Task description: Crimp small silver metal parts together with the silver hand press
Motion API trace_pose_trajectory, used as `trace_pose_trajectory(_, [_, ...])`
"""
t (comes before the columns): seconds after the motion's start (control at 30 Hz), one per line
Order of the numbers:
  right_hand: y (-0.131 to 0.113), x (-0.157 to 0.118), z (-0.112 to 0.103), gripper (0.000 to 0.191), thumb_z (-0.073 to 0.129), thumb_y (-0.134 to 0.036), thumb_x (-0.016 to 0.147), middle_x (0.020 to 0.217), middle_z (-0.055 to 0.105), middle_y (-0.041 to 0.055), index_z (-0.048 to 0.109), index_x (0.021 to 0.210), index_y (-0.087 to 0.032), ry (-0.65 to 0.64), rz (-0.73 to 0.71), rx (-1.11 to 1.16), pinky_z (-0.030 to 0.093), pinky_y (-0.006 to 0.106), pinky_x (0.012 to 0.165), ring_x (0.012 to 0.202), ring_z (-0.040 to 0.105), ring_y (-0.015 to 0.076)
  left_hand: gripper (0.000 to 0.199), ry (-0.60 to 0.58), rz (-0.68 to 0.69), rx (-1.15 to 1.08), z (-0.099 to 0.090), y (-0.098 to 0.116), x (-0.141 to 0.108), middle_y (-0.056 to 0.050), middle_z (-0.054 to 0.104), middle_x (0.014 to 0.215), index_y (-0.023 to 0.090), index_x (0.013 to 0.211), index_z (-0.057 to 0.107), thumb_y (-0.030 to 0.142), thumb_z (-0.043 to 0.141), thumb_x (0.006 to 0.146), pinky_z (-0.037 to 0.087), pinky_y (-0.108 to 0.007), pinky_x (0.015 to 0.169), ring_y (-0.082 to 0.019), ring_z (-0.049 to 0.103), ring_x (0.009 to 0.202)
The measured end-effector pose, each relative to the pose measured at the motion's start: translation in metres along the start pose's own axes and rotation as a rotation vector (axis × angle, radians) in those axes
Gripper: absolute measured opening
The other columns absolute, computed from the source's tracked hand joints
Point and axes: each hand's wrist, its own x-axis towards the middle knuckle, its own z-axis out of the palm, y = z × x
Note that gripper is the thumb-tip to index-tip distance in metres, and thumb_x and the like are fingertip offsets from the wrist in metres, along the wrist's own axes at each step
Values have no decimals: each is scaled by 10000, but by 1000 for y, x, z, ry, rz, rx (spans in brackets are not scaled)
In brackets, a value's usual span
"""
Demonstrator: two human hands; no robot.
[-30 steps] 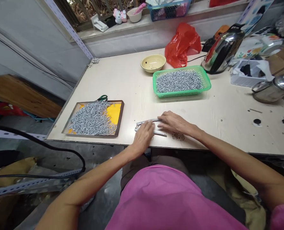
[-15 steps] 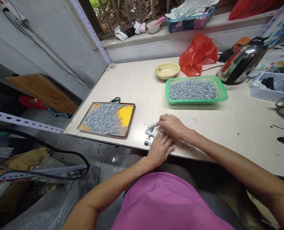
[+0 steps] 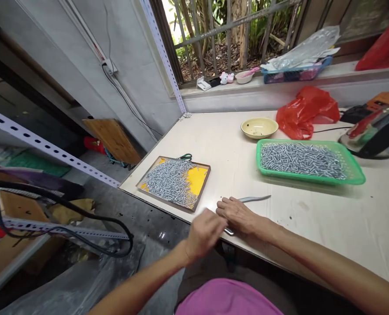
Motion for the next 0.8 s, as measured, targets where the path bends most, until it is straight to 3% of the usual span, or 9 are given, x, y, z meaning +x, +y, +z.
trace_pose_trajectory(0.1, [-1, -3, -5, 140, 461, -168, 916, 873, 602, 52, 596, 893, -195, 86, 36, 91, 385, 316, 710, 814, 526, 181, 236, 154, -368, 72, -23, -51, 32, -61, 634, 828, 180, 870, 645, 267, 440, 951, 462, -313, 761, -174, 576, 821])
trace_pose_trajectory(0.17, [6, -12, -23, 163, 434, -160, 926, 877, 611, 57, 594, 920, -194, 239, 100, 149, 414, 311, 733, 819, 545, 179, 230, 167, -480, 103, -29, -84, 56, -60, 629, 869, 170, 897, 656, 261, 449, 939, 455, -294, 740, -164, 576, 807])
trace_pose_trajectory(0.23, [23, -26, -52, 183, 414, -173, 936, 908, 616, 72, 593, 960, -199, 431, 224, 151, 439, 317, 754, 850, 563, 188, 219, 88, -512, 143, -27, -109, 76, -57, 628, 873, 163, 886, 672, 234, 467, 915, 444, -284, 747, -162, 575, 807])
trace_pose_trajectory(0.33, [56, -50, -101, 228, 400, -206, 940, 960, 614, 91, 599, 1051, -212, 641, 478, -25, 456, 354, 788, 892, 580, 222, 234, -116, -512, 214, -16, -129, 100, -62, 629, 839, 157, 803, 685, 197, 468, 881, 422, -282, 774, -176, 575, 824])
trace_pose_trajectory(0.4, [71, -63, -125, 282, 414, -209, 930, 1043, 611, 122, 578, 1159, -207, 687, 649, -199, 446, 400, 824, 955, 573, 262, 257, -218, -501, 259, -8, -135, 111, -75, 634, 839, 161, 766, 682, 206, 454, 873, 410, -282, 772, -195, 573, 842])
trace_pose_trajectory(0.47, [73, -70, -133, 361, 439, -189, 914, 1161, 587, 161, 528, 1264, -198, 655, 776, -334, 427, 431, 842, 1016, 553, 296, 268, -246, -519, 289, 1, -142, 118, -92, 645, 892, 170, 769, 677, 222, 436, 871, 400, -283, 755, -213, 570, 859])
trace_pose_trajectory(0.53, [62, -71, -121, 373, 427, -166, 921, 1182, 590, 156, 519, 1280, -207, 559, 782, -356, 419, 402, 831, 993, 556, 271, 267, -277, -493, 294, 9, -152, 124, -104, 647, 924, 174, 761, 669, 229, 427, 861, 390, -289, 735, -229, 573, 858])
trace_pose_trajectory(0.67, [16, -65, -59, 180, 498, -223, 925, 938, 640, 52, 609, 1067, -230, 236, 542, -94, 420, 313, 737, 850, 573, 194, 276, -285, -418, 314, 18, -167, 131, -120, 648, 905, 173, 740, 636, 215, 387, 852, 387, -304, 718, -246, 584, 847])
trace_pose_trajectory(0.8, [-19, -81, -6, 186, 620, -317, 869, 947, 632, 33, 608, 1020, -209, 115, 585, 47, 422, 304, 712, 856, 578, 197, 192, -216, -476, 260, 4, -152, 132, -98, 665, 837, 176, 756, 618, 230, 442, 809, 405, -289, 679, -237, 600, 804])
